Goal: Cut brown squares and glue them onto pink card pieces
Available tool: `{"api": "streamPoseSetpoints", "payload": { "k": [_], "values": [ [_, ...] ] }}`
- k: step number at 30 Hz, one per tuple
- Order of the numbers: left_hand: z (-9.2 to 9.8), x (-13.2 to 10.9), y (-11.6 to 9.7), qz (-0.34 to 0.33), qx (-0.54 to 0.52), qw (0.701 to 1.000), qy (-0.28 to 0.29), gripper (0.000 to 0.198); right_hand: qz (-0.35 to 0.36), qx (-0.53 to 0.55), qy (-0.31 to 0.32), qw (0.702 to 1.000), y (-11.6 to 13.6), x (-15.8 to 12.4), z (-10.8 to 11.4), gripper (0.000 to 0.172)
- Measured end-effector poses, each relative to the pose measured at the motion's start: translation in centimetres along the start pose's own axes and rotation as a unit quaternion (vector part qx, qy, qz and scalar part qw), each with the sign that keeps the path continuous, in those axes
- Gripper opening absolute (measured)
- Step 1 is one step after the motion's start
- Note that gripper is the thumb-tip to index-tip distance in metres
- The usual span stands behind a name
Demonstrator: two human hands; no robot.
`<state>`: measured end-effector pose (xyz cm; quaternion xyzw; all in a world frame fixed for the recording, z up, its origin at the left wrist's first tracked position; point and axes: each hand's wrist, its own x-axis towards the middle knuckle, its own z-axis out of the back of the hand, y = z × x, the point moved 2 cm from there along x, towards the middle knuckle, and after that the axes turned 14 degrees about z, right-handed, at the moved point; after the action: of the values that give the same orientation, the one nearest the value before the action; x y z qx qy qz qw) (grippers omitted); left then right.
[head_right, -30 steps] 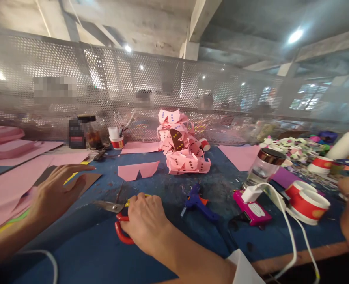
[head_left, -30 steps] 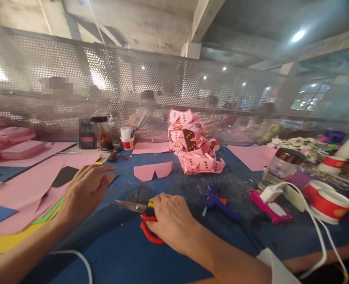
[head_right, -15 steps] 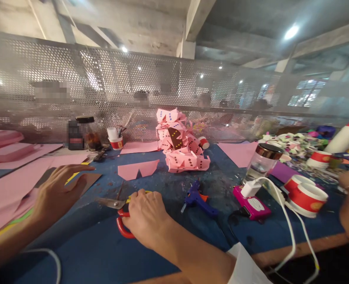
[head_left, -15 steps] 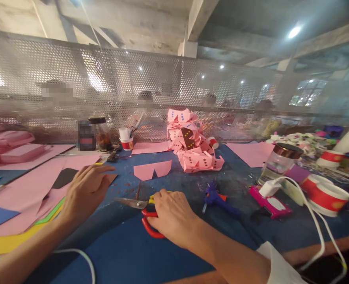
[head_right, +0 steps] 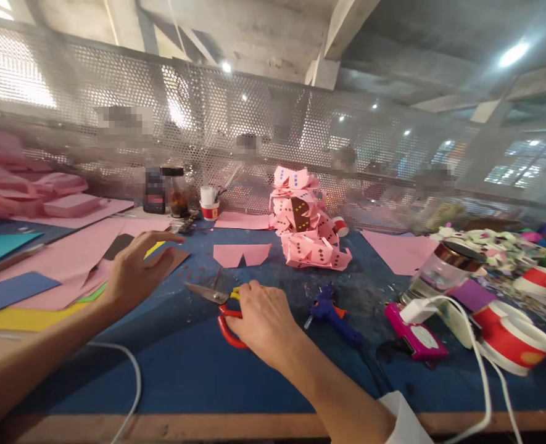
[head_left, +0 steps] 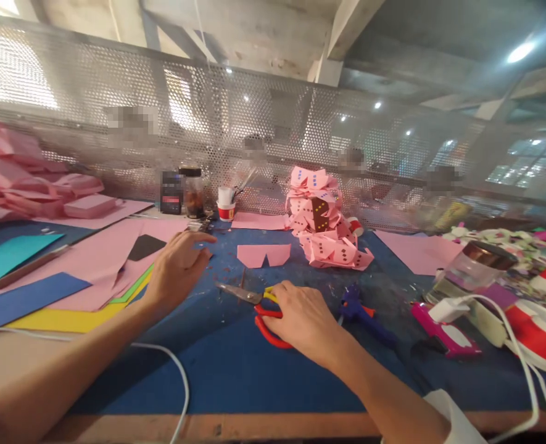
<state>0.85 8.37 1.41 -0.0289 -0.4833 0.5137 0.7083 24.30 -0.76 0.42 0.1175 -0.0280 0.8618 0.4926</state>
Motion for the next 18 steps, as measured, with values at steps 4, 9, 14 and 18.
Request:
{"api": "streamPoseSetpoints", "payload": {
  "k": [4, 9, 14, 18],
  "values": [
    [0.5, 1.2, 0.9, 0.099, -0.072, 0.992, 0.023, 0.022, -0.034, -0.029, 0.003, 0.999, -0.8, -0.4, 1.5, 0.032],
    [0.5, 3.0, 2.9, 0.122, -0.065, 0.984, 0.113, 0.021, -0.066, -0.093, -0.04, 0.993, -2.7, 0.0, 5.0, 0.032],
    [-2.1, 3.6, 3.9, 0.094, -0.05, 0.973, 0.207, 0.029, -0.061, -0.126, -0.027, 0.99, -5.0, 4.9, 7.7, 0.032],
    [-5.0, 4.1, 4.5, 0.052, -0.053, 0.968, 0.239, 0.036, -0.038, -0.113, 0.035, 0.992, -7.0, 11.4, 6.6, 0.04]
  ]
}}
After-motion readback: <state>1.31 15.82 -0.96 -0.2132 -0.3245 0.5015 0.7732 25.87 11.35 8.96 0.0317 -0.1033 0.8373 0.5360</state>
